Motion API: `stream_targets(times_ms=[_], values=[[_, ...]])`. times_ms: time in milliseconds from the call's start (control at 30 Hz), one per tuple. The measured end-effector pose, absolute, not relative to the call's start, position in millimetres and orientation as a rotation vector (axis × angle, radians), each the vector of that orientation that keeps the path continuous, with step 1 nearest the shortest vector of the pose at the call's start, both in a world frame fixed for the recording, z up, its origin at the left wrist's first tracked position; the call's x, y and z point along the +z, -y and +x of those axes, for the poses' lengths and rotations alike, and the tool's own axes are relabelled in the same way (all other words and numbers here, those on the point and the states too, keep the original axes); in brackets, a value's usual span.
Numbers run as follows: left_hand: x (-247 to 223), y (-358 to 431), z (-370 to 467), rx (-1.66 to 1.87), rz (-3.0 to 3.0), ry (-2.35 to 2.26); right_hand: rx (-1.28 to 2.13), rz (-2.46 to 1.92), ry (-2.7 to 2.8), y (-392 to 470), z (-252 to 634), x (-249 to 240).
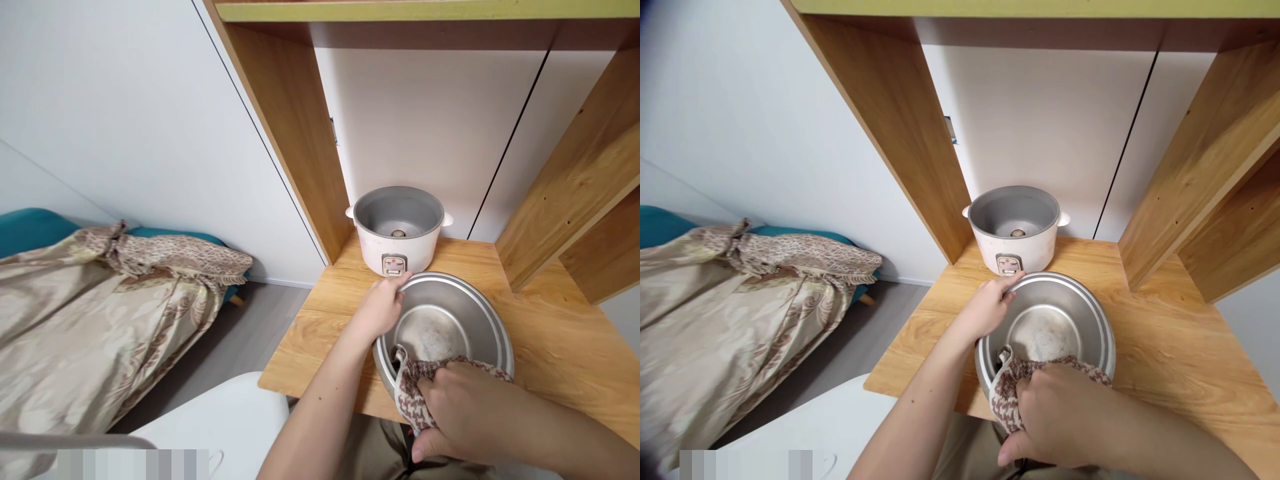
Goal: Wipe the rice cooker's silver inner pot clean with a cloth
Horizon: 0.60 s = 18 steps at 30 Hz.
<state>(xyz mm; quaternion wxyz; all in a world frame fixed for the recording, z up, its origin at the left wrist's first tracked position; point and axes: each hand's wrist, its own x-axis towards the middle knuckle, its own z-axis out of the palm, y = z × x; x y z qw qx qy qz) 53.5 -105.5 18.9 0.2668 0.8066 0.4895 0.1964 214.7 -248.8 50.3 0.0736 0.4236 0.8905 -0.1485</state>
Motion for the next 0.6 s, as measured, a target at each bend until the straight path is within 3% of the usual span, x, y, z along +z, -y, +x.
stream_targets(times_ms=[600], values=[[29.7,115.9,51.2,0.363,2.236,-1.406,-0.259,1.347,-2.645,249.3,190.4,50.9]])
